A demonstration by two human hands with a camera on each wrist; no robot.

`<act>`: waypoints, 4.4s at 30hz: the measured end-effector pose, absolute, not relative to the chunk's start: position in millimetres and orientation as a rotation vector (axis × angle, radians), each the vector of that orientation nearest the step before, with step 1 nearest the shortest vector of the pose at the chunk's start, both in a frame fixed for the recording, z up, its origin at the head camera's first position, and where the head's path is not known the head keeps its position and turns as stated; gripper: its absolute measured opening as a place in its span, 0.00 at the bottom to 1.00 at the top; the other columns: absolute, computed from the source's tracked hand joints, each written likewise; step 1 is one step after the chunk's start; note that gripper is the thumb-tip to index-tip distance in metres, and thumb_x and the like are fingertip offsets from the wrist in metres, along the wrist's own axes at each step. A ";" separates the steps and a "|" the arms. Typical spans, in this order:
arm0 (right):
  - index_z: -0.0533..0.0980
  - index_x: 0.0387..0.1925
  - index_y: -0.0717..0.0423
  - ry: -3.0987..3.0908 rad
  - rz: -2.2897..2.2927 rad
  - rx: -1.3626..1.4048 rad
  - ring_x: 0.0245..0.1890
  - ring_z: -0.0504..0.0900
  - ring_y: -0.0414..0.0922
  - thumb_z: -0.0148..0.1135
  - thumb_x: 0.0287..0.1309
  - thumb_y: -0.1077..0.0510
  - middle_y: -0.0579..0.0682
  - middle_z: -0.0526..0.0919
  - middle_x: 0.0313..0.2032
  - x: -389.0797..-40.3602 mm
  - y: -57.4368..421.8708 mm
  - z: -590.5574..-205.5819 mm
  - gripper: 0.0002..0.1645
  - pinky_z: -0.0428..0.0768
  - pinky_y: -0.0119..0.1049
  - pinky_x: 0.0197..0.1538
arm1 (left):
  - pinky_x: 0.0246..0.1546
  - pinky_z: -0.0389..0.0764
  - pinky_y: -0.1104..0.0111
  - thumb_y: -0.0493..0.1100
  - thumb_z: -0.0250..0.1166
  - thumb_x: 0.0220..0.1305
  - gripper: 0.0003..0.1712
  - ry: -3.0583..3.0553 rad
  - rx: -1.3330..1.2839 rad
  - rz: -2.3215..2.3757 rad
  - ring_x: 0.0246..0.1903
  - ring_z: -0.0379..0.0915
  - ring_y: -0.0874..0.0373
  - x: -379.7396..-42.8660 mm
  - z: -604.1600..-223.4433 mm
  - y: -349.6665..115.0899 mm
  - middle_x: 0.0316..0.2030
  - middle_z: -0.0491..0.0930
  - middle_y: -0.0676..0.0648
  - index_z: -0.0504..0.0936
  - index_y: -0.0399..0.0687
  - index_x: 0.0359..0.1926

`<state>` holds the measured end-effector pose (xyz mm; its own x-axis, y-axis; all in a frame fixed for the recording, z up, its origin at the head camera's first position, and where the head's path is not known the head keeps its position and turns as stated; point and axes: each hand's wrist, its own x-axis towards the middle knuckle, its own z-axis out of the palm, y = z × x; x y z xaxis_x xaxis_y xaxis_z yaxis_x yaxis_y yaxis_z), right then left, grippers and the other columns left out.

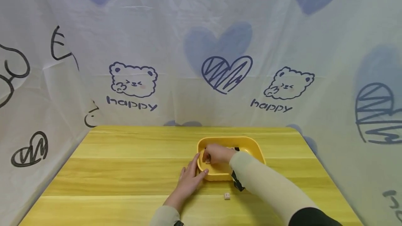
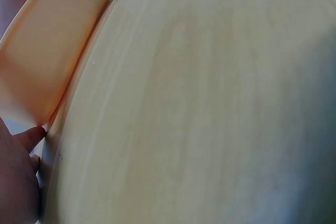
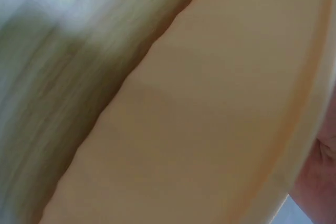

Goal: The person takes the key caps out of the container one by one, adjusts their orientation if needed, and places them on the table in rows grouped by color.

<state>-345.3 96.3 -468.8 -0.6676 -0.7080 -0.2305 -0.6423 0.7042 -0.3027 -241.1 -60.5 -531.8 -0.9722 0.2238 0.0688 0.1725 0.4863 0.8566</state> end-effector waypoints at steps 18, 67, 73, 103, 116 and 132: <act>0.86 0.33 0.55 2.607 -0.472 -0.962 0.29 0.75 0.37 0.67 0.52 0.71 0.42 0.81 0.29 -320.3 136.9 -454.8 0.10 0.77 0.31 0.34 | 0.67 0.36 0.39 0.61 0.55 0.70 0.44 2.671 0.368 1.523 0.70 0.50 0.37 -242.5 -532.5 -58.6 0.71 0.56 0.35 0.48 0.51 0.77; 0.82 0.35 0.54 2.691 -1.022 -0.797 0.23 0.71 0.32 0.71 0.48 0.65 0.37 0.80 0.28 -207.4 221.7 -480.9 0.10 0.74 0.30 0.27 | 0.68 0.34 0.41 0.57 0.55 0.71 0.42 2.658 0.326 1.513 0.72 0.47 0.40 -243.3 -529.1 -57.3 0.73 0.52 0.39 0.47 0.53 0.77; 0.82 0.32 0.48 2.718 -0.952 -0.744 0.27 0.73 0.34 0.74 0.49 0.59 0.36 0.78 0.28 -208.7 216.1 -493.6 0.08 0.75 0.30 0.31 | 0.68 0.34 0.41 0.57 0.56 0.71 0.42 2.654 0.330 1.520 0.71 0.47 0.40 -243.4 -529.8 -57.4 0.73 0.53 0.39 0.48 0.53 0.77; 0.82 0.30 0.48 2.707 -0.928 -0.673 0.27 0.71 0.35 0.76 0.46 0.57 0.37 0.75 0.25 -208.2 195.1 -499.1 0.09 0.72 0.31 0.32 | 0.68 0.33 0.41 0.59 0.56 0.70 0.42 2.647 0.308 1.522 0.71 0.47 0.40 -241.9 -530.0 -55.6 0.73 0.54 0.39 0.48 0.54 0.77; 0.83 0.34 0.50 2.718 -0.919 -0.697 0.27 0.73 0.35 0.76 0.46 0.57 0.38 0.76 0.26 -207.6 194.0 -493.9 0.11 0.74 0.30 0.32 | 0.68 0.33 0.42 0.57 0.56 0.71 0.42 2.654 0.302 1.517 0.71 0.47 0.40 -242.1 -527.0 -55.6 0.73 0.54 0.38 0.48 0.54 0.77; 0.84 0.39 0.54 2.885 -0.803 -0.840 0.24 0.69 0.35 0.75 0.49 0.58 0.42 0.78 0.29 -225.1 193.1 -438.4 0.14 0.72 0.31 0.27 | 0.68 0.34 0.41 0.56 0.55 0.71 0.42 2.656 0.327 1.511 0.72 0.47 0.40 -239.8 -526.0 -56.7 0.73 0.52 0.39 0.47 0.54 0.77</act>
<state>-225.1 193.1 -438.4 -0.8538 -0.5089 0.1100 -0.4926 0.7210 -0.4874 -239.8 -56.7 -526.0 -0.9751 0.2172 0.0453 0.1499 0.4943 0.8562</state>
